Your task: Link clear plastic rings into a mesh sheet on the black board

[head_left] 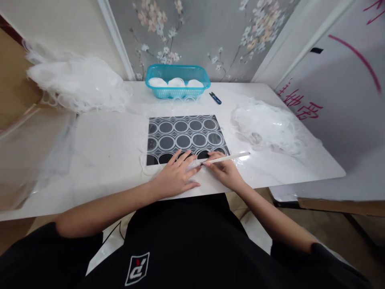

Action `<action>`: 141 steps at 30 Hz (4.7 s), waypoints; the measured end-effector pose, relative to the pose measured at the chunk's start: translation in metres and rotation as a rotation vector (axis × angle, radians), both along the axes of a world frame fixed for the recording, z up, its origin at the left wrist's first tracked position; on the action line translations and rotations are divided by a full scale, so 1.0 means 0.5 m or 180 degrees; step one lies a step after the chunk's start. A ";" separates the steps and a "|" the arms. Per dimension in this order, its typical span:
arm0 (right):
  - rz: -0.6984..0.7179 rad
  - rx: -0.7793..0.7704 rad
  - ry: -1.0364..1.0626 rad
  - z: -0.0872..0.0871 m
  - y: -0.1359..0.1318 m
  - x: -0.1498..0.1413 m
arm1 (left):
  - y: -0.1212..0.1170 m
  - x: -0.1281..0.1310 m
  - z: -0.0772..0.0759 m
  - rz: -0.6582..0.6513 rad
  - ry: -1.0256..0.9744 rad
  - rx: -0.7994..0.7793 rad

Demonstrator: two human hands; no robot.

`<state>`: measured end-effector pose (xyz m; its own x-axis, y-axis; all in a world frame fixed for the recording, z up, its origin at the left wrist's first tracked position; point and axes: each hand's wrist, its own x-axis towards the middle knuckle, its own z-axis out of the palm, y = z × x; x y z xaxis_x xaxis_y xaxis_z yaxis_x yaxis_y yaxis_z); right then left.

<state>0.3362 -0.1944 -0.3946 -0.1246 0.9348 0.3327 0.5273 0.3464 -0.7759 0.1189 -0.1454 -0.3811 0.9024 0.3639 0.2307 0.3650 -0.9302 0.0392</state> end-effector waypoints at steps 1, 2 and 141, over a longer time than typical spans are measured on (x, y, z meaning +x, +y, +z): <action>-0.0022 0.0023 -0.0048 0.000 0.000 0.001 | 0.001 0.000 -0.001 0.0003 -0.0012 -0.0016; -0.0057 0.0049 -0.0118 -0.001 -0.001 0.001 | 0.001 0.000 -0.003 0.0008 -0.0028 -0.0039; 0.1889 -0.0423 0.2057 0.307 0.179 -0.093 | 0.174 -0.076 0.310 -0.0056 -0.3152 -0.1816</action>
<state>0.2897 -0.1050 -0.2412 -0.4263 0.8117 0.3992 -0.2658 0.3094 -0.9130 0.0811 -0.0586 -0.2262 0.4223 0.6331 0.6487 -0.0744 -0.6890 0.7209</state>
